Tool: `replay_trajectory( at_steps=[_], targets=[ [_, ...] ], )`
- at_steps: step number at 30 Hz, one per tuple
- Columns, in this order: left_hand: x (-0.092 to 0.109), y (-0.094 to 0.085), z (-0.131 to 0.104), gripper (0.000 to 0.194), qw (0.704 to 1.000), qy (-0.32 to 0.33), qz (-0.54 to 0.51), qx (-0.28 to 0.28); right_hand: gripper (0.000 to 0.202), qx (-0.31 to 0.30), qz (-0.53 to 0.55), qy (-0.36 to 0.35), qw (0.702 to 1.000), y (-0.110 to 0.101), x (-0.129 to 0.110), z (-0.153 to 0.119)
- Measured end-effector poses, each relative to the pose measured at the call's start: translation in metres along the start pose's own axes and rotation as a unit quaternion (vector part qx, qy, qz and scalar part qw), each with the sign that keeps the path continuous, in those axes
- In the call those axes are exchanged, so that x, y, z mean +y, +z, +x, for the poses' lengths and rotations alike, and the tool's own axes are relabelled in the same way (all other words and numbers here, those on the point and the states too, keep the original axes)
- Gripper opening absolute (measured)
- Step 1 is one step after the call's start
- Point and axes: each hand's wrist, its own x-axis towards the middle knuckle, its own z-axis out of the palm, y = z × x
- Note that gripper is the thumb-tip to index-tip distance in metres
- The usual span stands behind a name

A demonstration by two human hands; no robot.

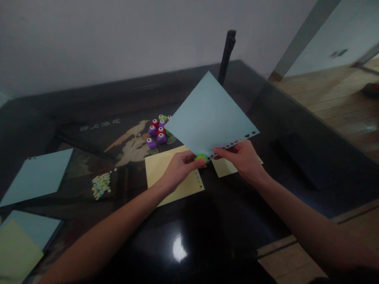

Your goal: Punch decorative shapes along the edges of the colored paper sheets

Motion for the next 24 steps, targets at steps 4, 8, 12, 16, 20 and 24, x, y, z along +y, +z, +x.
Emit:
replay_trajectory(
  at_steps=[4,8,12,16,20,24],
  targets=[
    [0.0005,-0.0007,-0.0002,0.030,1.000,-0.009,0.023,0.004,0.016,-0.003,-0.041,0.000,0.999,-0.0031,0.0012,0.0017],
    [0.0031,0.0002,-0.0004,0.031,0.999,-0.007,0.044,-0.001,0.014,0.009,-0.046,0.015,0.999,-0.0026,-0.0003,0.0031],
    [0.0055,0.0007,-0.0002,0.035,0.996,0.004,0.084,-0.009,0.014,0.032,-0.033,0.038,0.998,-0.0012,-0.0008,0.0034],
    [0.0052,-0.0014,-0.0012,0.040,0.987,0.021,0.160,0.009,0.013,0.046,-0.020,0.047,0.998,-0.0019,-0.0040,0.0033],
    [0.0029,-0.0045,-0.0033,0.048,0.967,0.044,0.249,0.040,0.016,0.051,-0.025,0.046,0.997,-0.0042,-0.0080,0.0044],
    [0.0009,-0.0064,-0.0050,0.047,0.939,0.097,0.329,0.033,0.014,0.067,-0.014,0.046,0.997,-0.0065,-0.0076,0.0061]
  ],
)
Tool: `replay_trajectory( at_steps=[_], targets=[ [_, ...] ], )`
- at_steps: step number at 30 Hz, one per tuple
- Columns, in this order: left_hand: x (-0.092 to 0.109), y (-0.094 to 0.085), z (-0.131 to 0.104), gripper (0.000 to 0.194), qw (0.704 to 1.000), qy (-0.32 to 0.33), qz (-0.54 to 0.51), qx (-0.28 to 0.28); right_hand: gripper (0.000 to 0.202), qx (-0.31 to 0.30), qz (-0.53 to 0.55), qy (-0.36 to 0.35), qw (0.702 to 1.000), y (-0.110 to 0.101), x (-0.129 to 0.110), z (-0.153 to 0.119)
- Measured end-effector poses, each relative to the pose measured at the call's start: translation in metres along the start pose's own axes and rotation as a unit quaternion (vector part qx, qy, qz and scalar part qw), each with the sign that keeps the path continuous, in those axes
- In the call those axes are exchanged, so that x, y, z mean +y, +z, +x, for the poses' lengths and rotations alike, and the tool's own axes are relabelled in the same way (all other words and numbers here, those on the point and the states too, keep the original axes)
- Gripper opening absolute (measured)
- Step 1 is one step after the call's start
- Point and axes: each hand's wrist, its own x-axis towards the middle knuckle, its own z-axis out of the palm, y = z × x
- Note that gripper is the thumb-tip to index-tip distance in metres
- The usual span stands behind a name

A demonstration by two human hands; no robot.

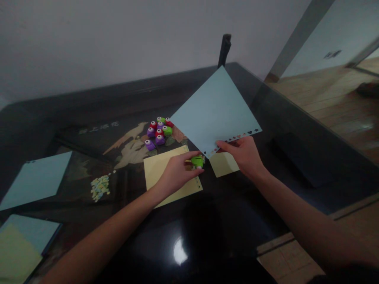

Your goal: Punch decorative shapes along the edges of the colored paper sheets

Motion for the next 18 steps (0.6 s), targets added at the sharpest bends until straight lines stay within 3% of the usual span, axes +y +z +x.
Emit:
replay_trajectory(
  at_steps=[10,18],
  targets=[
    [-0.0048,0.0006,-0.0008,0.047,0.966,0.161,0.202,0.007,0.020,0.008,0.007,-0.005,1.000,-0.0037,0.0035,0.0017],
    [-0.0053,0.0015,0.0000,0.043,0.961,0.182,0.208,0.005,0.019,0.007,0.002,0.005,1.000,-0.0040,0.0017,0.0015]
  ],
)
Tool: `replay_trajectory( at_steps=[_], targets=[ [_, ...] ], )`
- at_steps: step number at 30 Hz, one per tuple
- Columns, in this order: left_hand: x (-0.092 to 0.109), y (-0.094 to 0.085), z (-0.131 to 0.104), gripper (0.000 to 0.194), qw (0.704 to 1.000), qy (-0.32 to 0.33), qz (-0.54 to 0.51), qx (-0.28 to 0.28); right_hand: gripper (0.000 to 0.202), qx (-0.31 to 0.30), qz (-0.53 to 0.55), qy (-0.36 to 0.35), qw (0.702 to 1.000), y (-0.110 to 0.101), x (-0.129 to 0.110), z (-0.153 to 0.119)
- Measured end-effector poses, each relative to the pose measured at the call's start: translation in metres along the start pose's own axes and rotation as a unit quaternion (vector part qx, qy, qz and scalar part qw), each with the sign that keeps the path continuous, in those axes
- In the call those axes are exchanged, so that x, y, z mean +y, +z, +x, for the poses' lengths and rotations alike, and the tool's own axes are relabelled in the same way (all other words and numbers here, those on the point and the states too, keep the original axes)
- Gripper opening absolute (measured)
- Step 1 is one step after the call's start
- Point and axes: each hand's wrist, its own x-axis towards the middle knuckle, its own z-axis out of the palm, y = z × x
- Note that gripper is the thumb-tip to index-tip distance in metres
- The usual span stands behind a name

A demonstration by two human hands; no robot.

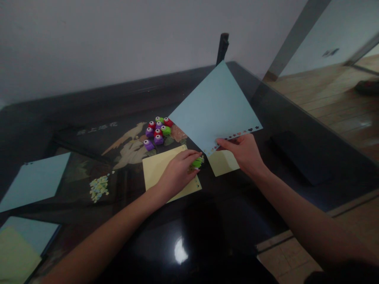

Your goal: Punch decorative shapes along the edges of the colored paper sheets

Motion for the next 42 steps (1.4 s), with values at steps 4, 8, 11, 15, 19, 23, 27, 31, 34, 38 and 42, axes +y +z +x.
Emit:
replay_trajectory(
  at_steps=[4,8,11,15,19,23,27,31,34,38,42],
  targets=[
    [-0.002,0.000,0.000,0.045,1.000,0.005,0.014,-0.005,0.019,0.000,0.007,0.002,1.000,-0.001,0.001,0.002],
    [-0.005,0.002,-0.001,0.044,1.000,0.005,0.005,0.004,0.018,-0.001,0.024,0.021,0.999,0.001,0.003,0.002],
    [-0.007,0.003,0.000,0.043,1.000,0.015,0.007,0.017,0.016,-0.017,0.078,0.034,0.996,0.003,0.005,0.002],
    [-0.006,0.001,0.001,0.046,1.000,0.014,0.009,0.015,0.016,-0.067,0.157,0.066,0.983,0.005,0.004,0.002],
    [-0.001,-0.001,0.001,0.048,1.000,-0.008,-0.014,0.007,0.015,-0.101,0.241,0.130,0.957,0.005,0.003,0.001],
    [0.001,-0.002,0.002,0.049,0.999,-0.026,-0.025,0.000,0.015,-0.118,0.278,0.161,0.940,0.007,0.005,0.001],
    [0.001,-0.001,0.002,0.049,0.999,-0.021,-0.025,-0.001,0.014,-0.127,0.303,0.178,0.928,0.010,0.006,0.000],
    [0.000,0.000,0.001,0.049,1.000,-0.008,-0.018,-0.005,0.010,-0.124,0.315,0.183,0.923,0.012,0.006,-0.001],
    [0.000,0.000,0.001,0.048,1.000,-0.007,-0.012,-0.007,0.009,-0.121,0.311,0.186,0.924,0.013,0.005,-0.002],
    [0.000,-0.001,0.001,0.048,1.000,-0.009,-0.008,-0.004,0.012,-0.122,0.287,0.176,0.934,0.013,0.005,-0.002],
    [-0.001,0.000,0.001,0.048,1.000,-0.010,-0.003,-0.006,0.016,-0.120,0.263,0.152,0.945,0.013,0.006,-0.002]
  ],
)
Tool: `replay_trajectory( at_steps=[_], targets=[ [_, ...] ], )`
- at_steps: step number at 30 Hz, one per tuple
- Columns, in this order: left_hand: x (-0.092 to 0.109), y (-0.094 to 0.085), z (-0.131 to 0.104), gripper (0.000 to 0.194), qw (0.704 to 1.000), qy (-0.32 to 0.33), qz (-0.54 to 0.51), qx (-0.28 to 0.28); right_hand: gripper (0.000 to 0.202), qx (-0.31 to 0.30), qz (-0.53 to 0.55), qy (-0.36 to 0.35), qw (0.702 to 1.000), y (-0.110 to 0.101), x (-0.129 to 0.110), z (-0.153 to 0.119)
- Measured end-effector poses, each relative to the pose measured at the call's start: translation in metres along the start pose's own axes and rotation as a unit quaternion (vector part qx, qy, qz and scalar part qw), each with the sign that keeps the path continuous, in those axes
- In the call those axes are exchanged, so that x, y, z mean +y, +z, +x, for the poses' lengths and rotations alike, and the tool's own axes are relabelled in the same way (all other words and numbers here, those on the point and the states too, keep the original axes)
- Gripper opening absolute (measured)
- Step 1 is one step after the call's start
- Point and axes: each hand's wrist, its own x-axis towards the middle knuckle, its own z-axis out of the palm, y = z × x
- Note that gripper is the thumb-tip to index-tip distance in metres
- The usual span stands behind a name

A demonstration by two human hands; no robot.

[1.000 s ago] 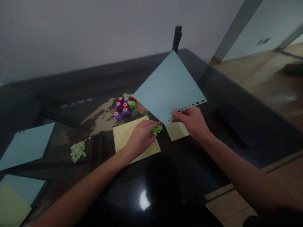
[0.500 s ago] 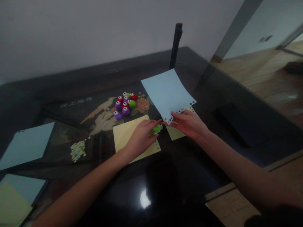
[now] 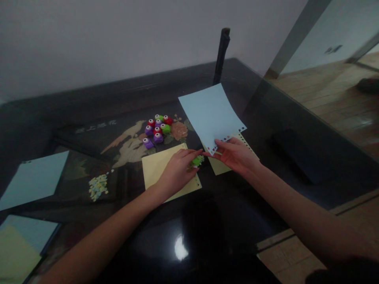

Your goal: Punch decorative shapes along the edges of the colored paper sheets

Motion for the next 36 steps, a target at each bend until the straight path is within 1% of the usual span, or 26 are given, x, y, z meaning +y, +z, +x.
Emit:
replay_trajectory(
  at_steps=[3,11,17,21,24,27,30,33,36],
  targets=[
    [0.000,0.001,0.000,0.048,1.000,0.000,0.002,-0.003,0.016,0.000,0.000,0.003,1.000,0.000,0.001,0.001],
    [0.000,-0.001,0.000,0.050,1.000,-0.006,0.011,-0.002,0.015,-0.014,0.069,0.011,0.997,-0.001,0.002,0.001],
    [-0.002,-0.002,0.000,0.044,1.000,-0.012,-0.004,0.017,0.011,0.001,0.045,0.000,0.999,-0.002,-0.003,0.000],
    [-0.002,-0.001,-0.001,0.041,1.000,-0.007,-0.010,0.014,0.010,0.024,0.037,-0.016,0.999,-0.005,-0.007,0.001],
    [0.004,0.000,-0.002,0.037,1.000,0.021,-0.004,-0.005,0.010,0.039,0.044,-0.026,0.998,-0.006,-0.009,0.002],
    [0.014,0.000,-0.005,0.033,0.996,0.081,0.011,-0.047,0.010,0.043,0.050,-0.027,0.997,-0.007,-0.010,0.002],
    [0.023,-0.001,-0.007,0.033,0.985,0.138,0.065,-0.077,0.010,0.043,0.067,-0.028,0.996,-0.006,-0.012,0.002],
    [0.025,-0.002,-0.008,0.033,0.978,0.147,0.114,-0.091,0.010,0.047,0.070,-0.035,0.996,-0.006,-0.013,0.001],
    [0.022,-0.001,-0.008,0.034,0.978,0.139,0.129,-0.090,0.010,0.040,0.056,-0.043,0.997,-0.007,-0.013,0.000]
  ],
)
